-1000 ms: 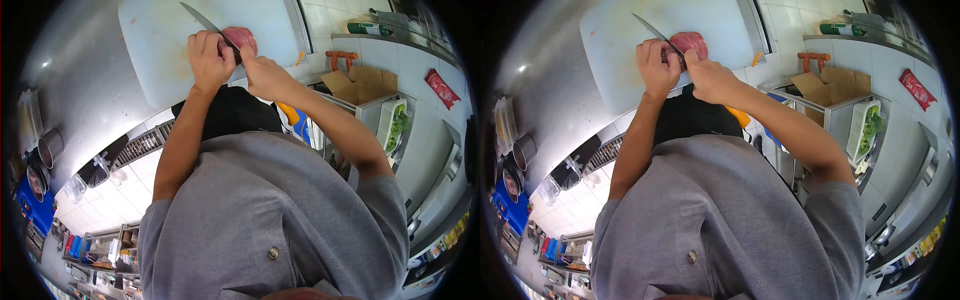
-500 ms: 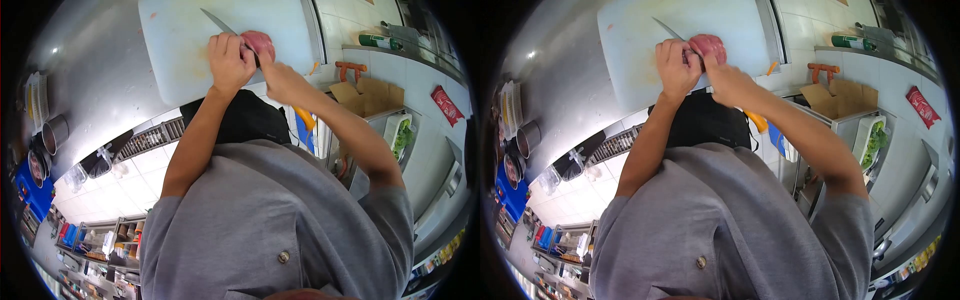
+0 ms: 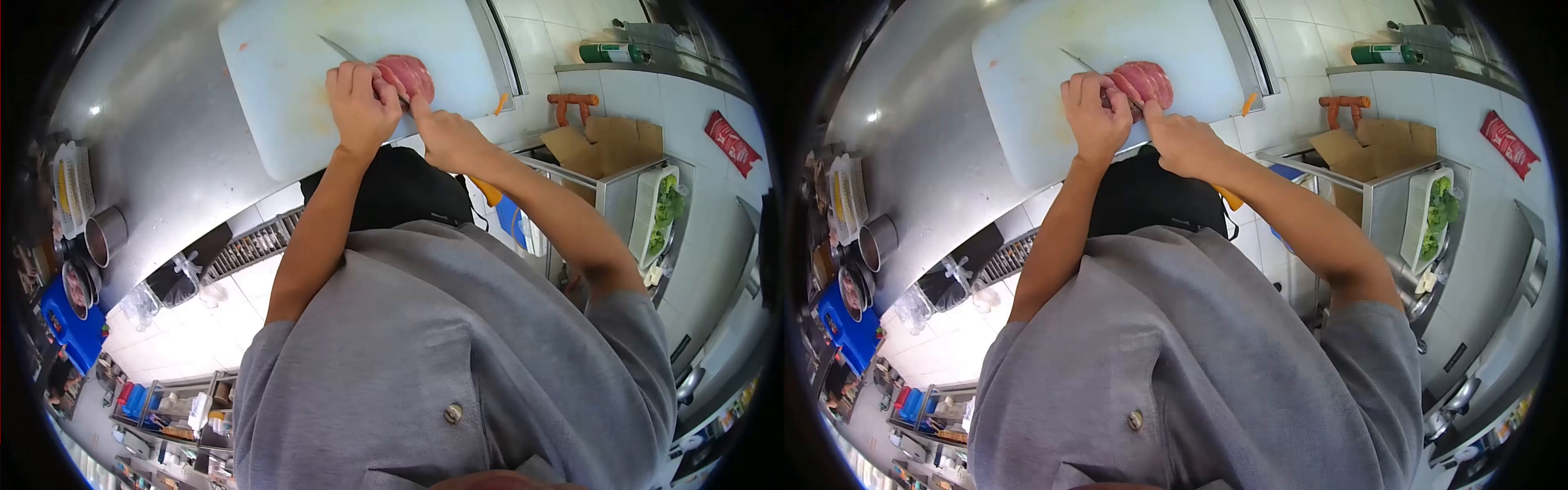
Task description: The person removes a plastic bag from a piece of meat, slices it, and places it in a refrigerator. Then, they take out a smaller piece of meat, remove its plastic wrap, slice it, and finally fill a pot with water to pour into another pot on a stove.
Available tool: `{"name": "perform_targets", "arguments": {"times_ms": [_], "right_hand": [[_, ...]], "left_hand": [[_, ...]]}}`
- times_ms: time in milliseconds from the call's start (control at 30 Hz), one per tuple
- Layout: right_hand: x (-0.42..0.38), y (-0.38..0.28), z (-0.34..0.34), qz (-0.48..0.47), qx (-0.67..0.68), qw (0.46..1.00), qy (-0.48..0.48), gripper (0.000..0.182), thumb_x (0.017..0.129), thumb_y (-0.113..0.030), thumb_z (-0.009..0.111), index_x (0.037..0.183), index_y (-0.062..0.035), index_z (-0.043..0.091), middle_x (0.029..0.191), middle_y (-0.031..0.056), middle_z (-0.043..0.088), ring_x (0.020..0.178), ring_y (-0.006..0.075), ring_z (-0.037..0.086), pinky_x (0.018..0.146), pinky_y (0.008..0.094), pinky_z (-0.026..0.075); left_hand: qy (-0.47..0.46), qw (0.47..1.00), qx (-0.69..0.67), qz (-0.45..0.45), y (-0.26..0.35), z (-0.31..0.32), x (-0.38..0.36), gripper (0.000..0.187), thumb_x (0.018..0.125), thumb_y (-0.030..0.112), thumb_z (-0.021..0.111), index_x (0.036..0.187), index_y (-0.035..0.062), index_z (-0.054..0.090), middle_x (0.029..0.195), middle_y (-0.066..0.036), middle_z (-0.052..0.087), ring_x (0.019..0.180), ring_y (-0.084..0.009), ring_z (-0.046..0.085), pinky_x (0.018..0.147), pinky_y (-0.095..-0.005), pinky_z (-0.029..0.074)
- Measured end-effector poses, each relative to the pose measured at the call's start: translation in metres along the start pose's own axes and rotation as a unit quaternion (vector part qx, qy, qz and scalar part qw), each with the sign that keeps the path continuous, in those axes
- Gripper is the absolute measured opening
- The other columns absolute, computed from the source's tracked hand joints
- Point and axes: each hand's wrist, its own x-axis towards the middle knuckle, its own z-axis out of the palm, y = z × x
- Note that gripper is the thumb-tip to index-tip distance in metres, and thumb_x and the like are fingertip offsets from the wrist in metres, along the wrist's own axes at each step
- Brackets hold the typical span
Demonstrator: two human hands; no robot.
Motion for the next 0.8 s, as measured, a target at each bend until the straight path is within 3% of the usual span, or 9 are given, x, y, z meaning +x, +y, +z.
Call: {"name": "perform_targets", "arguments": {"times_ms": [200,300,367,467,600,800], "right_hand": [[-0.001,0.015,-0.006,0.005,0.059,0.997,-0.040,0.042,0.075,0.001,0.055,0.111,-0.0006,0.033,0.089,0.0264,0.062,0.088,0.0471,0.060,0.073,0.0539,0.047],[-0.026,0.003,-0.028,0.038,0.046,0.997,-0.047,0.039,0.076,0.001,0.054,0.109,-0.0011,0.034,0.086,0.0270,0.061,0.086,0.0472,0.060,0.072,0.0537,0.047],[-0.043,-0.004,-0.037,0.043,0.055,0.997,-0.014,0.032,0.080,0.000,0.052,0.105,-0.0024,0.032,0.075,0.0271,0.059,0.075,0.0478,0.059,0.068,0.0548,0.044],[-0.061,-0.018,-0.054,0.063,0.025,0.995,-0.071,0.033,0.078,0.001,0.052,0.105,-0.0013,0.034,0.078,0.0263,0.060,0.078,0.0478,0.061,0.068,0.0541,0.047],[-0.076,-0.018,-0.056,0.054,0.002,0.996,-0.067,0.033,0.077,0.002,0.053,0.103,-0.0011,0.034,0.074,0.0256,0.060,0.075,0.0476,0.061,0.068,0.0545,0.047],[-0.068,-0.018,-0.060,0.066,0.020,0.990,-0.120,0.032,0.076,0.002,0.052,0.102,-0.0002,0.034,0.076,0.0286,0.059,0.077,0.0490,0.060,0.068,0.0545,0.047]], "left_hand": [[-0.036,0.997,-0.052,-0.051,0.003,-0.010,0.003,0.013,0.069,-0.002,0.059,0.079,0.0056,0.057,0.084,-0.010,0.054,0.077,-0.0295,0.048,0.067,-0.0390,0.041],[-0.027,0.999,-0.028,-0.015,-0.004,-0.016,0.002,0.014,0.069,-0.001,0.061,0.080,0.0061,0.058,0.084,-0.009,0.055,0.077,-0.0281,0.049,0.068,-0.0380,0.042],[-0.026,1.000,-0.012,-0.003,-0.003,-0.016,0.001,0.014,0.068,-0.001,0.061,0.080,0.0060,0.058,0.084,-0.008,0.055,0.076,-0.0278,0.049,0.067,-0.0381,0.043],[-0.033,0.999,0.010,0.023,-0.005,-0.015,0.004,0.016,0.067,-0.002,0.061,0.080,0.0059,0.058,0.084,-0.007,0.056,0.075,-0.0274,0.049,0.066,-0.0381,0.043],[-0.031,0.997,0.019,0.061,-0.009,-0.014,0.006,0.018,0.065,-0.002,0.060,0.081,0.0054,0.058,0.083,-0.008,0.057,0.073,-0.0274,0.050,0.064,-0.0377,0.043],[-0.032,0.999,-0.007,0.036,-0.010,-0.015,0.004,0.019,0.067,-0.003,0.059,0.084,0.0046,0.060,0.085,-0.009,0.059,0.077,-0.0285,0.053,0.067,-0.0373,0.045]]}}
